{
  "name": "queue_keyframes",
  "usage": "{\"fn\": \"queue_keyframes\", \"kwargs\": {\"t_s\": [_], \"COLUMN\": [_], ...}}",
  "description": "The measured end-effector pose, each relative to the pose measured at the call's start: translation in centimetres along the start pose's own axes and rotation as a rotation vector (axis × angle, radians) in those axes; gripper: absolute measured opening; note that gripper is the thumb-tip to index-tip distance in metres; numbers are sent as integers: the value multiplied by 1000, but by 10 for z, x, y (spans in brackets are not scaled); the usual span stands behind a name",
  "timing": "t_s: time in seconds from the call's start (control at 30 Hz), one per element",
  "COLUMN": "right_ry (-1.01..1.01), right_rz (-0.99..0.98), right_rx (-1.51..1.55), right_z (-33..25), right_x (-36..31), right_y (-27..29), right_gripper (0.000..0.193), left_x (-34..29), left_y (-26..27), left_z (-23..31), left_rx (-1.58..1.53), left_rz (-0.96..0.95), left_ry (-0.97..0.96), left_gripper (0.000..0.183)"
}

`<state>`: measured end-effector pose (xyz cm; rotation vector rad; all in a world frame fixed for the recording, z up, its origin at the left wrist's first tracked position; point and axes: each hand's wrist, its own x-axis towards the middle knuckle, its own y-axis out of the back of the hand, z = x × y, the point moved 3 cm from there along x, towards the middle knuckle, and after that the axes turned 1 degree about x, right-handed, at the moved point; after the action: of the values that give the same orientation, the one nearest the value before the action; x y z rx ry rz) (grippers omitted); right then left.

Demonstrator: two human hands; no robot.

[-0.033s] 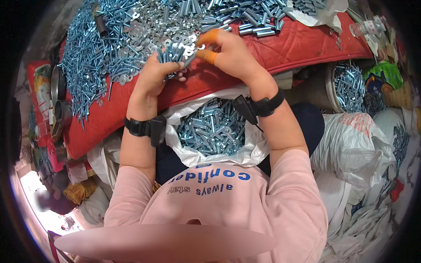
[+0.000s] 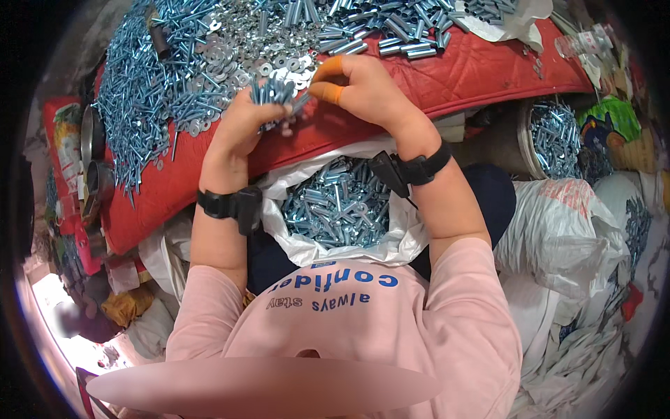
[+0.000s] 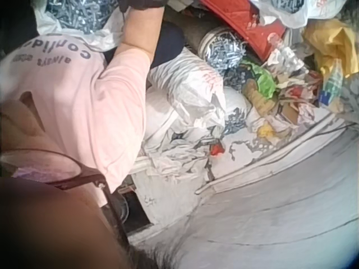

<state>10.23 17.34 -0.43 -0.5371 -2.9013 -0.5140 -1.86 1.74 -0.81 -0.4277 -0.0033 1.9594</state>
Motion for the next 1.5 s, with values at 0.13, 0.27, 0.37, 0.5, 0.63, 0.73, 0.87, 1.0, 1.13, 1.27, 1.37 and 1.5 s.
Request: {"fn": "queue_keyframes", "kwargs": {"t_s": [0.13,0.27,0.37,0.5,0.63,0.73,0.87,1.0,1.13,1.27,1.37,1.5], "right_ry": [-65,94,88,-151,-150,142,178,197,283,202,203,243], "right_rz": [112,139,283,217,261,382,401,390,459,322,277,268], "right_rx": [-108,-745,-579,121,234,72,-212,-298,-569,-965,-1039,-1012], "right_z": [5,1,9,7,4,6,-5,-12,-12,2,5,-7], "right_x": [4,13,15,17,14,15,14,12,23,41,45,41], "right_y": [4,-13,-9,-14,-18,-24,-19,-8,14,14,8,11], "right_gripper": [21,13,15,14,14,16,17,18,18,13,10,10], "left_x": [-19,-1,9,13,15,18,17,16,14,17,18,18], "left_y": [-11,-4,-4,-12,-14,-17,-17,-12,-6,3,0,1], "left_z": [7,0,1,-2,-4,-6,-5,-6,-2,-3,1,0], "left_rx": [52,-53,-117,-104,-130,-129,-122,-243,-248,-152,-119,-134], "left_rz": [-245,-67,5,74,152,182,219,184,231,304,306,326], "left_ry": [93,58,24,3,-7,-37,-14,-37,-57,-89,-84,-89], "left_gripper": [23,18,16,13,16,18,18,17,17,16,15,15]}}
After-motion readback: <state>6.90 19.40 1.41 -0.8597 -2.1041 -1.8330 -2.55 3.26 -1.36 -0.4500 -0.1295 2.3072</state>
